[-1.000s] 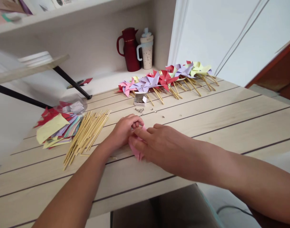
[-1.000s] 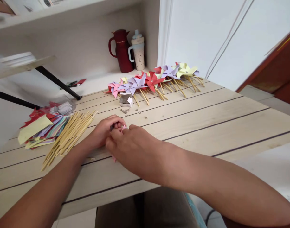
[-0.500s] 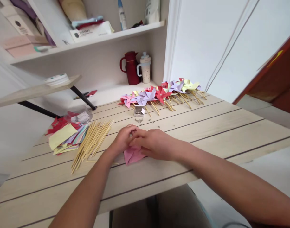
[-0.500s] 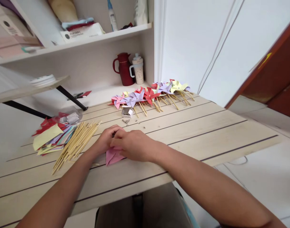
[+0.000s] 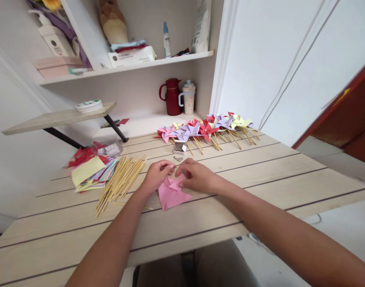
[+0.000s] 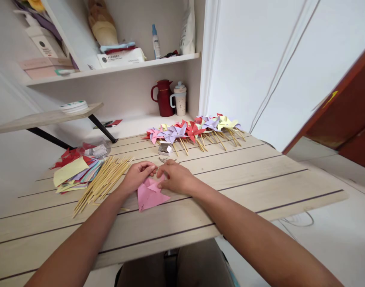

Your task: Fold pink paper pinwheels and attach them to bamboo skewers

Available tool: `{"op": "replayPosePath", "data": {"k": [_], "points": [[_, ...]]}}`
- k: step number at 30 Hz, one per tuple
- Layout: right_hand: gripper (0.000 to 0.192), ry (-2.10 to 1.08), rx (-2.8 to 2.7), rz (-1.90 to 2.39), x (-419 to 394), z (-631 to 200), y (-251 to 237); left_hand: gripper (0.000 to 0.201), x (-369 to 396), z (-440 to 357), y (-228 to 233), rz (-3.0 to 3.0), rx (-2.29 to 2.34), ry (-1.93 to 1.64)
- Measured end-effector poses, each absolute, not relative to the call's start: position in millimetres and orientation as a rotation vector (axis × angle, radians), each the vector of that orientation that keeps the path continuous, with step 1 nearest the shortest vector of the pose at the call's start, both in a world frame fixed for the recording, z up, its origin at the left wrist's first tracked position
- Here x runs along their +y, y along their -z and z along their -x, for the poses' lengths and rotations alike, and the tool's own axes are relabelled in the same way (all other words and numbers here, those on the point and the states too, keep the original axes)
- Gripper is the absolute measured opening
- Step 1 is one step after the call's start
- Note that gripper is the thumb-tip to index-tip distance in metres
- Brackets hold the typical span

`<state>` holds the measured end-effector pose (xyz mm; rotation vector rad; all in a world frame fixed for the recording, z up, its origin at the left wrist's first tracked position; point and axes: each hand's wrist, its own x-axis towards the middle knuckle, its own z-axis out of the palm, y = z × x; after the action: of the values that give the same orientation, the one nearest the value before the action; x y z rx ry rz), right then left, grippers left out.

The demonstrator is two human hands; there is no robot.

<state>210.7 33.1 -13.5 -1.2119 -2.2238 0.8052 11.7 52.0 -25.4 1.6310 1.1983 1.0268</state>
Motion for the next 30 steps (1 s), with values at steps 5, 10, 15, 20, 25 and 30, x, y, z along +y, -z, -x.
{"op": "replayPosePath", "data": {"k": [5, 10, 15, 20, 25, 30], "points": [[0.008, -0.980, -2.223, 1.090, 41, -203, 19, 0.022, 52, -7, 22, -1.518, 1.190, -1.121], [0.010, -1.329, -1.994, 1.008, 61, -203, -7, 0.034, 51, 10, 21, -1.344, 1.246, -1.317], [0.021, -1.282, -1.749, 0.895, 86, -208, -41, 0.040, 49, 30, 18, -0.905, 1.107, -1.510], [0.024, -1.224, -1.694, 0.849, 87, -208, -39, 0.055, 44, 33, 7, -0.690, 0.886, -1.323], [0.013, -1.147, -1.982, 0.810, 75, -203, -34, 0.050, 37, 19, 4, -0.803, 0.823, -1.185], [0.007, -0.913, -2.082, 0.821, 74, -193, -44, 0.025, 34, 19, 6, -0.750, 0.896, -1.286]]}}
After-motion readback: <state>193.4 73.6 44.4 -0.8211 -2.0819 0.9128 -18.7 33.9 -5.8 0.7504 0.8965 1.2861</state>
